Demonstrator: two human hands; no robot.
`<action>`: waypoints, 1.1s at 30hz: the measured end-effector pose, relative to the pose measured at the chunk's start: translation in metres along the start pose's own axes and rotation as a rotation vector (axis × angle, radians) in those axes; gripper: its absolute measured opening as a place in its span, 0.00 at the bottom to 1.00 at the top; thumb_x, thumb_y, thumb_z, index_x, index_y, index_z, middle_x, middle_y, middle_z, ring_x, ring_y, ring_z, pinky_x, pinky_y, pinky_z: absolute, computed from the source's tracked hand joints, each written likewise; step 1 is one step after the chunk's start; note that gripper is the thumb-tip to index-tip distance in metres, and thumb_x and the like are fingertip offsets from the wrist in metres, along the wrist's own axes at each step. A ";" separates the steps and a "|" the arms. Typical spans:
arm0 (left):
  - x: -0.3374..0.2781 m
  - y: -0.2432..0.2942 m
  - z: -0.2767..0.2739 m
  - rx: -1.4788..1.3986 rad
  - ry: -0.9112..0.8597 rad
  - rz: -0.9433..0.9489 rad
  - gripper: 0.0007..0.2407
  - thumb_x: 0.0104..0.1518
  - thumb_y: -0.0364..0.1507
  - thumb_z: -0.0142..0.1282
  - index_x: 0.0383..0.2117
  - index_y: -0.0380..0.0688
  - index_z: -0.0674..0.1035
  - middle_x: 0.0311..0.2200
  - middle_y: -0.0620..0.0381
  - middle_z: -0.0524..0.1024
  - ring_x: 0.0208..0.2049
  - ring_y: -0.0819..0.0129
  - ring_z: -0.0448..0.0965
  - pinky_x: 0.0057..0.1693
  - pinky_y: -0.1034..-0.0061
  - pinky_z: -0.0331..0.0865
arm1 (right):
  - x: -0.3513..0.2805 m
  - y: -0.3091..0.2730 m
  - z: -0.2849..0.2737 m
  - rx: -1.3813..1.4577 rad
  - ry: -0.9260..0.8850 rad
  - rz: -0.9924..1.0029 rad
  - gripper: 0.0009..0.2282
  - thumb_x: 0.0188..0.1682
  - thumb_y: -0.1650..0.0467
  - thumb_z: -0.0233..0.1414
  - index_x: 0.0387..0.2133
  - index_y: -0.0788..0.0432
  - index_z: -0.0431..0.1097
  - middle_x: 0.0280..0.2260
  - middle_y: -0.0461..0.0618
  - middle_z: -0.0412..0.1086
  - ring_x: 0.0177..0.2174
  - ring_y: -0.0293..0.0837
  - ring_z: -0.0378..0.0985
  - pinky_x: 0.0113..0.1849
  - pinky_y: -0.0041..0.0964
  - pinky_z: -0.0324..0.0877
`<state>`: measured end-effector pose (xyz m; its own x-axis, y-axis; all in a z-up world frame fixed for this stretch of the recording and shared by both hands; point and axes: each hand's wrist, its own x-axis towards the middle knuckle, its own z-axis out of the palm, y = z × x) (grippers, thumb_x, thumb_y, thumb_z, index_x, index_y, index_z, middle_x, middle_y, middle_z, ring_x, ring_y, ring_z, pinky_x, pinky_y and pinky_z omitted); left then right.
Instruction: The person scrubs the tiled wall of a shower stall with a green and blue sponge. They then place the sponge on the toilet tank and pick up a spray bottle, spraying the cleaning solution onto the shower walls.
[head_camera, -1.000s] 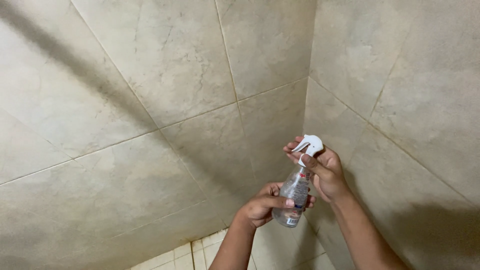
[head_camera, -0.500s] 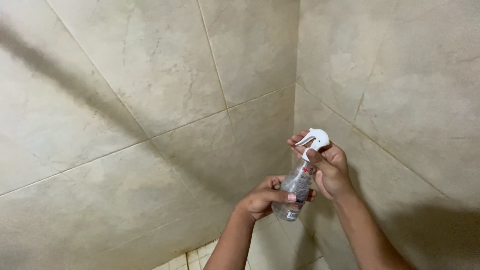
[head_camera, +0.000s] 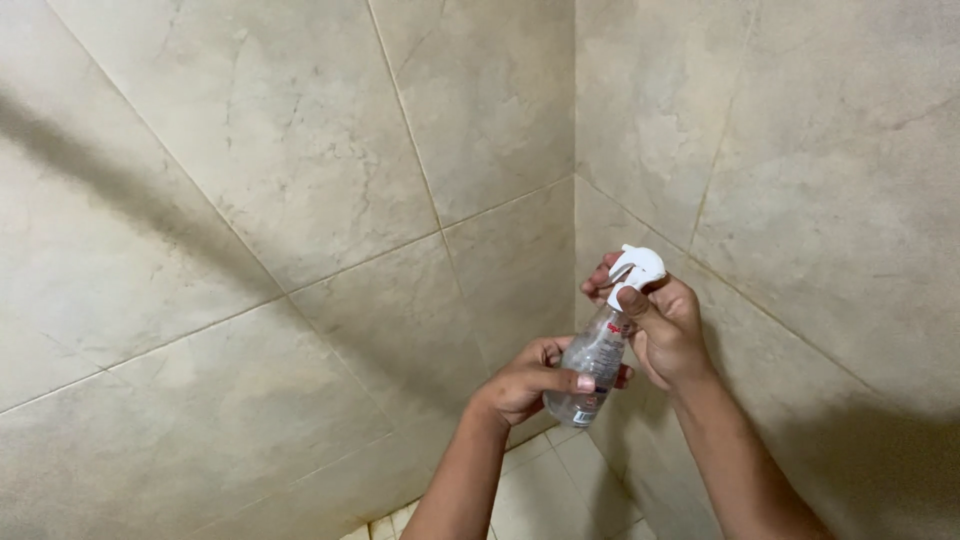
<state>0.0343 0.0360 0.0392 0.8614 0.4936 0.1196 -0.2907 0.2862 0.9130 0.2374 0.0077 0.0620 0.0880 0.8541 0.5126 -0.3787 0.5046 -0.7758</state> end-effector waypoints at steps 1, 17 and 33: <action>0.001 0.000 -0.002 0.002 -0.002 0.001 0.23 0.50 0.26 0.66 0.54 0.31 0.77 0.44 0.45 0.82 0.45 0.64 0.83 0.56 0.71 0.73 | 0.000 0.001 -0.001 -0.001 0.000 -0.003 0.24 0.52 0.67 0.59 0.56 0.72 0.65 0.46 0.61 0.74 0.49 0.54 0.78 0.54 0.49 0.71; 0.003 -0.028 0.001 -0.127 -0.089 -0.051 0.23 0.53 0.27 0.65 0.55 0.27 0.76 0.48 0.45 0.81 0.50 0.62 0.82 0.62 0.70 0.71 | -0.014 0.005 -0.005 0.031 0.039 0.021 0.27 0.49 0.69 0.59 0.59 0.72 0.59 0.54 0.65 0.69 0.57 0.57 0.72 0.64 0.53 0.62; 0.003 -0.049 -0.004 -0.174 -0.103 -0.077 0.23 0.56 0.28 0.63 0.57 0.28 0.74 0.49 0.44 0.81 0.52 0.61 0.82 0.63 0.70 0.71 | -0.030 0.022 -0.025 -0.003 0.136 0.140 0.21 0.49 0.70 0.58 0.54 0.69 0.66 0.46 0.57 0.74 0.49 0.53 0.78 0.54 0.47 0.71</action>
<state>0.0493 0.0263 -0.0065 0.9192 0.3810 0.0998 -0.2827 0.4619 0.8407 0.2499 -0.0041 0.0204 0.1586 0.9251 0.3451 -0.3935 0.3798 -0.8372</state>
